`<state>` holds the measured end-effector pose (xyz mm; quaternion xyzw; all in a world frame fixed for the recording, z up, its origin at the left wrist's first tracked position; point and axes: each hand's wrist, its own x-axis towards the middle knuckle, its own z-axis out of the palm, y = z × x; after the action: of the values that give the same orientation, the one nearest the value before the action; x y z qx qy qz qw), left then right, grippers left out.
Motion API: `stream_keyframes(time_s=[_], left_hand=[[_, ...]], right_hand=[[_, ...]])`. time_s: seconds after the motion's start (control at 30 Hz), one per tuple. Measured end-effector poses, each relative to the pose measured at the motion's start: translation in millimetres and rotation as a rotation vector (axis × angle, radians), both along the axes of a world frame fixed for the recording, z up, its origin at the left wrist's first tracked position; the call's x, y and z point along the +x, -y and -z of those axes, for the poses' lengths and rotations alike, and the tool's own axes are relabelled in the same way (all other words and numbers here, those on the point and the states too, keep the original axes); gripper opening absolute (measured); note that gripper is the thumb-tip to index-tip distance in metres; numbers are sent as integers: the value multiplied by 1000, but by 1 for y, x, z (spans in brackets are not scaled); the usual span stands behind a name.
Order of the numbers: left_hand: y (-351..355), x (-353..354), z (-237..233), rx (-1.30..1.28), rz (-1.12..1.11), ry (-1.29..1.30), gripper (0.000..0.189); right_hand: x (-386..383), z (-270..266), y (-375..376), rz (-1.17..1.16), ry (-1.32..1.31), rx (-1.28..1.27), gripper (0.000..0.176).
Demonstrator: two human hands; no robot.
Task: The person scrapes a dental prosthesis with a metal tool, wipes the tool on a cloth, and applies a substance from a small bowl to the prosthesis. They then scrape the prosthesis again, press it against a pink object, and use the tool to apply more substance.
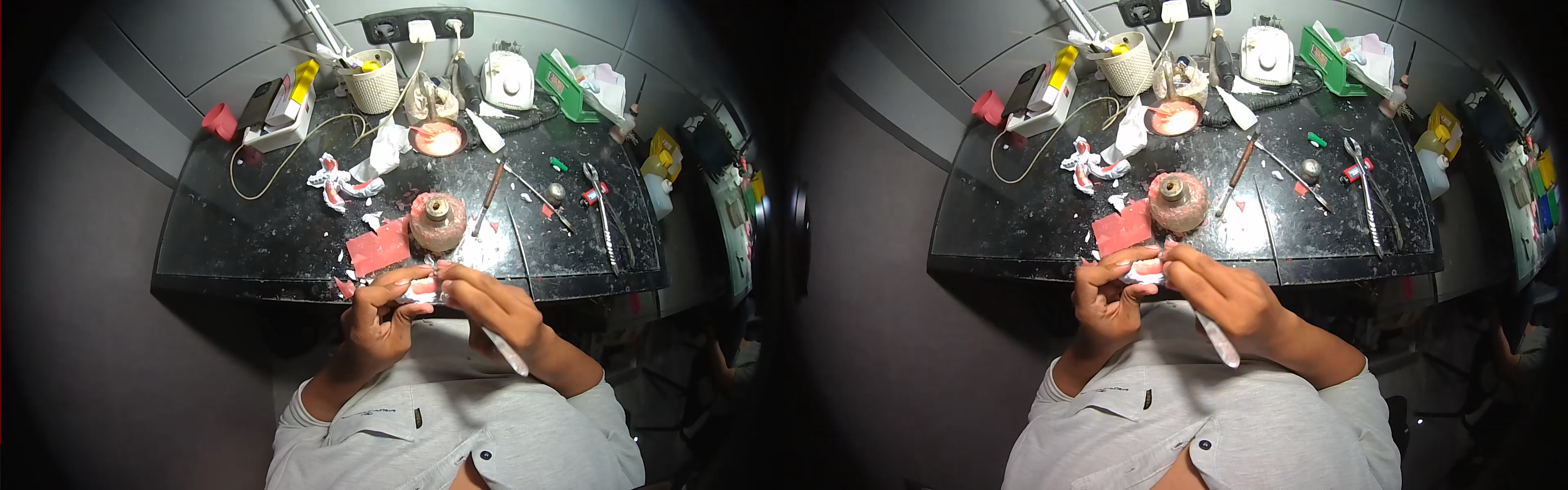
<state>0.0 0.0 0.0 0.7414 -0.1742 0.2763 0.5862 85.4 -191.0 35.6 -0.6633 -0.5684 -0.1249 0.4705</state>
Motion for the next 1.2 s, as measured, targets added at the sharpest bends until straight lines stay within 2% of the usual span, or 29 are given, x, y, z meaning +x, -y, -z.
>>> stream_keyframes(time_s=[0.1,0.2,0.27,0.43,0.7,0.87,1.03,1.17,1.2], left_hand=[[-1,0,3,106,-61,59,30],[-2,0,1,131,-60,86,30],[0,-1,-3,-39,45,14,32],[-5,-4,-7,-70,103,-12,32],[-7,-4,-7,-33,123,0,31],[-6,-4,-7,-126,188,-22,31],[-8,-7,-6,-178,230,-76,29],[-6,-9,-7,-236,230,-112,29],[-6,-10,-8,-236,229,-111,29]], right_hand=[[1,-3,1,129,-72,26,22],[2,-11,-7,2,-265,152,13],[4,-10,-3,-32,-332,151,12],[4,-10,-3,-125,-522,189,11],[7,-11,-1,-139,-509,116,13],[11,-12,4,-192,-553,79,13],[11,-14,5,-285,-709,113,13],[9,-14,6,-299,-717,90,12],[5,-12,5,-288,-853,133,12]])
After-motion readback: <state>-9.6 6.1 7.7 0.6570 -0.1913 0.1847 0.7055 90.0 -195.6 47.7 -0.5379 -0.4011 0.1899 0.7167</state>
